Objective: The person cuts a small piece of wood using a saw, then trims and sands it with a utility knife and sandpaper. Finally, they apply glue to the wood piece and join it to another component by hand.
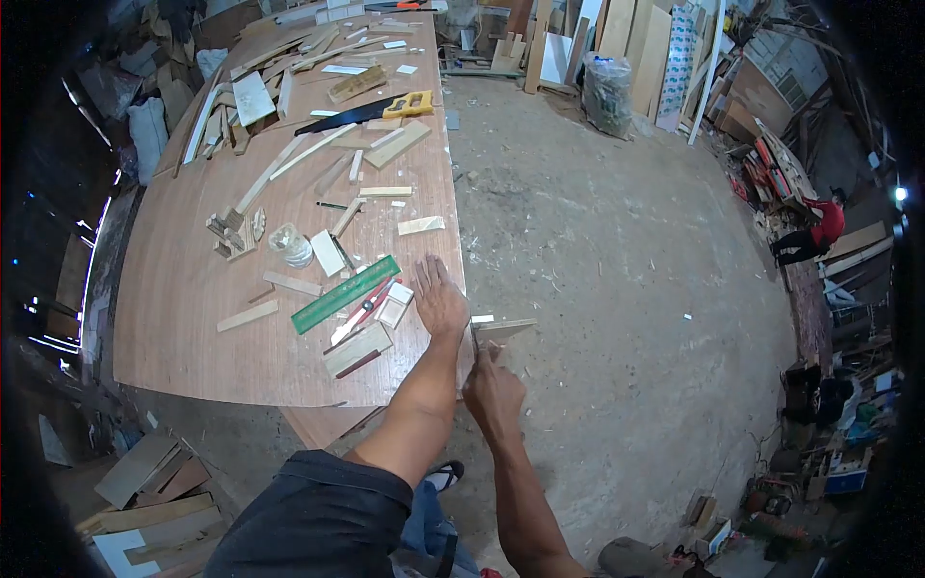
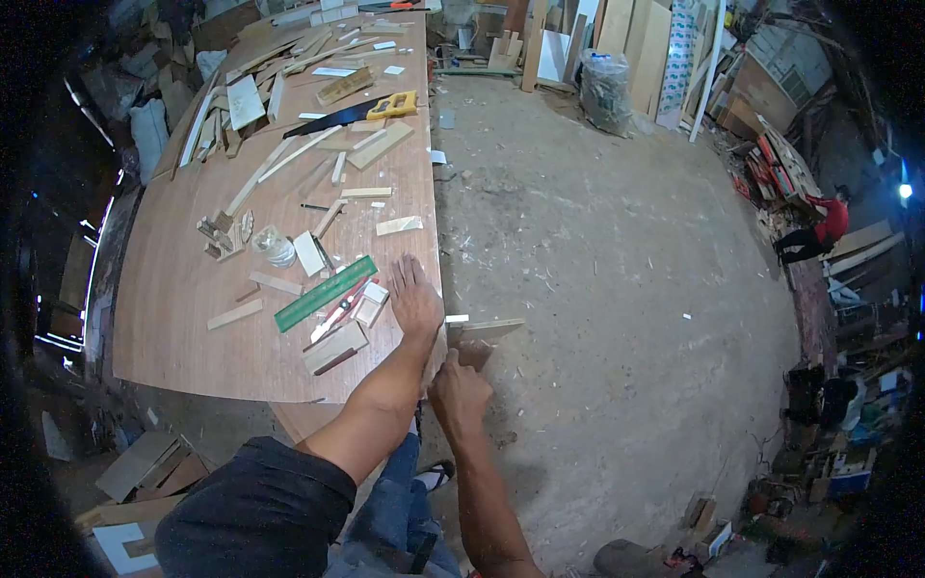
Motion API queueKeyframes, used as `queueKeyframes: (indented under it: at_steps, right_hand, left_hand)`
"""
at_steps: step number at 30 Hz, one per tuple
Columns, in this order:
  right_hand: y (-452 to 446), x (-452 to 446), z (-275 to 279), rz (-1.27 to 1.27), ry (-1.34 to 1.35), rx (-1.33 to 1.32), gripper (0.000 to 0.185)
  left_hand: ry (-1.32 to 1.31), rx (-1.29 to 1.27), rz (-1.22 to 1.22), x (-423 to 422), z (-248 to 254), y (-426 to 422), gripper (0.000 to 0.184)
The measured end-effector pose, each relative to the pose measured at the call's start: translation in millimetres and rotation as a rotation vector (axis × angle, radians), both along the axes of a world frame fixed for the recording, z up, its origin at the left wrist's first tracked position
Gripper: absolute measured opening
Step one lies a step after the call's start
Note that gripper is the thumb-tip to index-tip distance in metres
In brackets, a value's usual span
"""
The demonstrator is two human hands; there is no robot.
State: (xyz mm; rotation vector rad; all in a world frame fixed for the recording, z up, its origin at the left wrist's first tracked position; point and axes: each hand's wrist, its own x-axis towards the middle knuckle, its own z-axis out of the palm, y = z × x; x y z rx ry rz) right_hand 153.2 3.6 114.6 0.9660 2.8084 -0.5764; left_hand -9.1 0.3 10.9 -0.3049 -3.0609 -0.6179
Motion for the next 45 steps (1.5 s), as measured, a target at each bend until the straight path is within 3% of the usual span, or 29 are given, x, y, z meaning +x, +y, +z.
queueKeyframes:
  at_steps: [5,10,12,16,18,25,30,34,40,45]
  right_hand:
    - [24.2,-25.5,-61.0,0.137,0.128,0.019,0.031]
    - [7.1,-14.6,-69.0,0.087,0.062,-0.047,0.042]
    - [3.4,-25.7,-87.2,0.060,0.247,0.017,0.051]
    - [15.2,-30.7,-89.1,0.089,0.173,-0.006,0.055]
    - [11.7,-28.6,-88.1,0.103,0.203,0.051,0.059]
    - [-3.7,-21.7,-65.7,0.026,-0.019,-0.067,0.063]
    - [13.4,-26.7,-104.4,0.063,0.231,-0.075,0.066]
    - [19.7,-28.2,-105.1,0.063,0.196,-0.115,0.066]
    - [15.7,-37.9,-102.0,0.078,0.150,-0.044,0.064]
    - [17.5,-41.1,-97.3,0.086,0.077,-0.022,0.061]
  left_hand:
    - [0.042,0.006,-0.006,2.1,-5.0,0.4,0.064]
    - [0.057,0.002,-0.001,-3.9,-8.7,-0.2,0.064]
    - [0.051,-0.010,-0.007,-0.6,-9.7,-1.2,0.063]
    - [0.158,0.017,0.013,-1.5,-11.2,-0.2,0.056]
    - [0.075,-0.001,0.012,-0.7,-5.7,-0.1,0.059]
    - [-0.009,-0.013,0.032,-0.6,2.4,2.3,0.063]
    - [0.155,0.033,0.035,-2.7,-11.6,-0.5,0.055]
    - [0.158,0.130,-0.044,-1.8,-11.5,-7.0,0.055]
    - [0.217,-0.030,-0.094,-5.2,-4.0,-5.3,0.055]
    - [0.190,-0.011,-0.102,-13.8,-0.1,-0.6,0.048]
